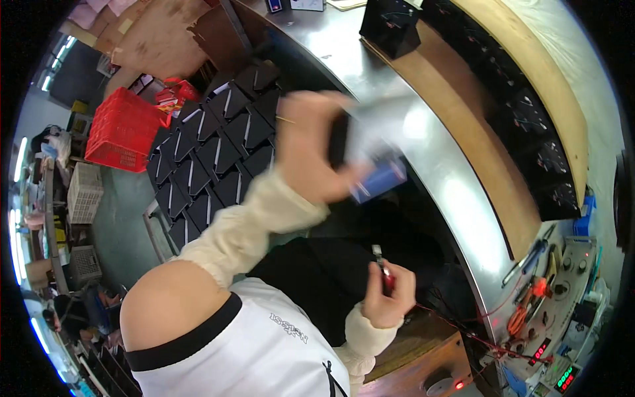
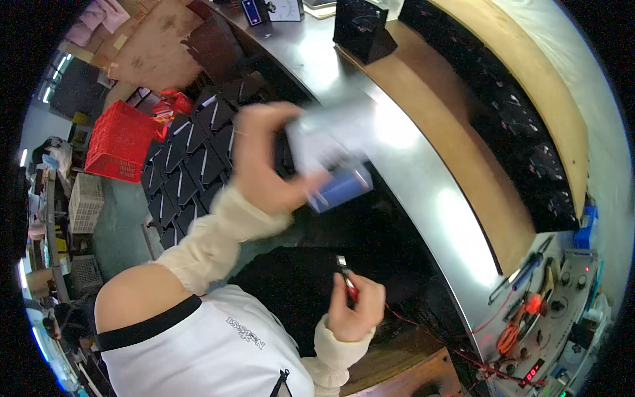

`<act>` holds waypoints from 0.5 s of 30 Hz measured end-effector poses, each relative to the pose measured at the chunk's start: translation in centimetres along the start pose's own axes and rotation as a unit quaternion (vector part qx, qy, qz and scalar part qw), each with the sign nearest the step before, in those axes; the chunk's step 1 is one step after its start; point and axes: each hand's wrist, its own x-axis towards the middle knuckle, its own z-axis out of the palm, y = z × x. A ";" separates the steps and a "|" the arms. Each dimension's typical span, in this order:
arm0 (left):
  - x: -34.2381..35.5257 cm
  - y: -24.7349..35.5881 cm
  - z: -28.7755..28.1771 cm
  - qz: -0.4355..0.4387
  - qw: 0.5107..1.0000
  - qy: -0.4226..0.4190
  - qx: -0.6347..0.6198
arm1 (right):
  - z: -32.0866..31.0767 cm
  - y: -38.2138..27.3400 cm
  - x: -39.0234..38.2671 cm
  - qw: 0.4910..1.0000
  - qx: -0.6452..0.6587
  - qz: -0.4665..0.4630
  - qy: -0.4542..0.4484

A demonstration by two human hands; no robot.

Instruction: The person tests analog meters by connecting test leads to their terminals, placing each meter onto a test stand on the side table, and setting them aside.

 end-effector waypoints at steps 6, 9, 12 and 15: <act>3.5 -21.8 -10.1 -0.077 0.921 0.054 0.377 | 3.7 3.6 -0.5 0.970 -0.118 -0.083 -0.196; 6.0 -33.5 -8.9 -0.109 0.906 -0.049 0.406 | 2.6 5.5 -0.2 0.966 -0.124 -0.078 -0.213; 8.2 -42.4 -6.5 -0.088 0.845 -0.143 0.507 | -0.1 7.9 -0.5 0.972 -0.120 -0.064 -0.189; 9.5 -41.9 1.1 -0.168 0.830 -0.272 0.457 | -4.2 8.6 -2.2 0.972 -0.175 0.015 -0.156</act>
